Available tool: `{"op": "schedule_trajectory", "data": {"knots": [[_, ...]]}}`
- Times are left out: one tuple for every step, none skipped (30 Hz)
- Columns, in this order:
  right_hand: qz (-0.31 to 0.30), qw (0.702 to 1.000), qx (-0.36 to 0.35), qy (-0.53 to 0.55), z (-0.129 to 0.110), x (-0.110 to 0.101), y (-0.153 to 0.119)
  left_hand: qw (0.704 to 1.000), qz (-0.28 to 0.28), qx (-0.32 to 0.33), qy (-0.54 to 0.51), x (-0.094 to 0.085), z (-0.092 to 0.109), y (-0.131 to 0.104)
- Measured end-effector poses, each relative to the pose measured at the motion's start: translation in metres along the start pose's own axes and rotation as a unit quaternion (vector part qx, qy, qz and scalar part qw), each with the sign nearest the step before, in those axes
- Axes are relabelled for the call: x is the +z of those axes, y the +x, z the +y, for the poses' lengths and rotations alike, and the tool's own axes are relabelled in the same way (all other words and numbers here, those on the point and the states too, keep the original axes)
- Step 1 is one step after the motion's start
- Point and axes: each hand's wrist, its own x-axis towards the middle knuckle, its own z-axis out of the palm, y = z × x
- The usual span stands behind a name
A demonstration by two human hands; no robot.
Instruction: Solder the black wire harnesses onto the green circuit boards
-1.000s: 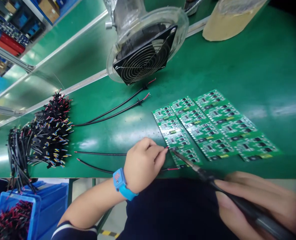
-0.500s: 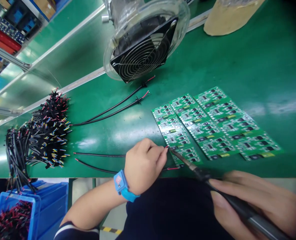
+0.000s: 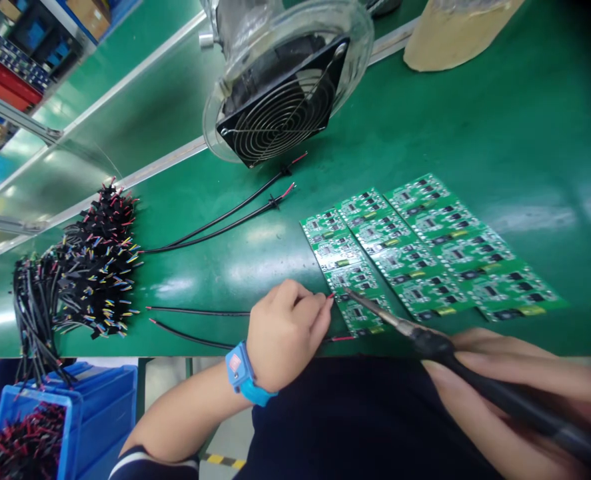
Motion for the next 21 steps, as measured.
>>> {"op": "schedule_trajectory", "data": {"knots": [[-0.013, 0.999, -0.022, 0.019, -0.003, 0.003, 0.003, 1.0, -0.005, 0.003, -0.007, -0.001, -0.001, -0.001], [-0.024, 0.998, -0.041, 0.037, -0.005, 0.005, 0.006, 1.0, -0.011, 0.006, -0.015, -0.001, -0.002, -0.001], [-0.029, 0.997, -0.055, 0.053, -0.007, 0.006, 0.008, 0.999, -0.019, 0.012, -0.025, -0.002, -0.004, -0.001], [-0.031, 0.995, -0.061, 0.066, -0.008, 0.007, 0.009, 0.999, -0.029, 0.02, -0.035, -0.004, -0.006, -0.001], [-0.034, 0.995, -0.065, 0.073, -0.009, 0.007, 0.01, 0.998, -0.039, 0.029, -0.044, -0.005, -0.008, 0.0], [-0.035, 0.994, -0.066, 0.076, -0.009, 0.006, 0.01, 0.997, -0.05, 0.041, -0.05, -0.007, -0.011, 0.002], [-0.033, 0.994, -0.07, 0.075, -0.008, 0.006, 0.009, 0.995, -0.061, 0.054, -0.052, -0.009, -0.013, 0.004], [-0.035, 0.994, -0.074, 0.072, -0.008, 0.005, 0.009, 0.994, -0.072, 0.069, -0.049, -0.011, -0.015, 0.007], [-0.039, 0.994, -0.077, 0.067, -0.007, 0.005, 0.008, 0.992, -0.081, 0.084, -0.043, -0.013, -0.017, 0.009], [-0.05, 0.994, -0.08, 0.06, -0.007, 0.005, 0.007, 0.99, -0.091, 0.098, -0.032, -0.015, -0.019, 0.012], [-0.06, 0.993, -0.084, 0.053, -0.008, 0.006, 0.007, 0.988, -0.101, 0.112, -0.019, -0.017, -0.02, 0.015], [-0.067, 0.993, -0.086, 0.047, -0.008, 0.007, 0.007, 0.986, -0.111, 0.128, -0.004, -0.019, -0.02, 0.017], [-0.067, 0.993, -0.085, 0.042, -0.009, 0.008, 0.007, 0.982, -0.121, 0.143, 0.014, -0.02, -0.02, 0.019], [-0.063, 0.994, -0.084, 0.039, -0.01, 0.009, 0.008, 0.978, -0.131, 0.159, 0.035, -0.021, -0.02, 0.021], [-0.055, 0.994, -0.084, 0.036, -0.011, 0.01, 0.008, 0.973, -0.14, 0.177, 0.057, -0.023, -0.019, 0.022], [-0.049, 0.995, -0.081, 0.033, -0.012, 0.01, 0.009, 0.967, -0.147, 0.193, 0.081, -0.024, -0.018, 0.022], [-0.044, 0.996, -0.078, 0.028, -0.013, 0.011, 0.009, 0.961, -0.152, 0.209, 0.103, -0.024, -0.017, 0.023], [-0.043, 0.996, -0.076, 0.023, -0.013, 0.011, 0.009, 0.955, -0.154, 0.223, 0.122, -0.025, -0.015, 0.023], [-0.044, 0.996, -0.076, 0.019, -0.014, 0.01, 0.009, 0.95, -0.153, 0.234, 0.136, -0.026, -0.014, 0.023], [-0.045, 0.996, -0.075, 0.015, -0.014, 0.01, 0.009, 0.947, -0.15, 0.243, 0.145, -0.026, -0.014, 0.023], [-0.045, 0.996, -0.077, 0.013, -0.014, 0.01, 0.009, 0.946, -0.145, 0.249, 0.15, -0.026, -0.013, 0.023]]}}
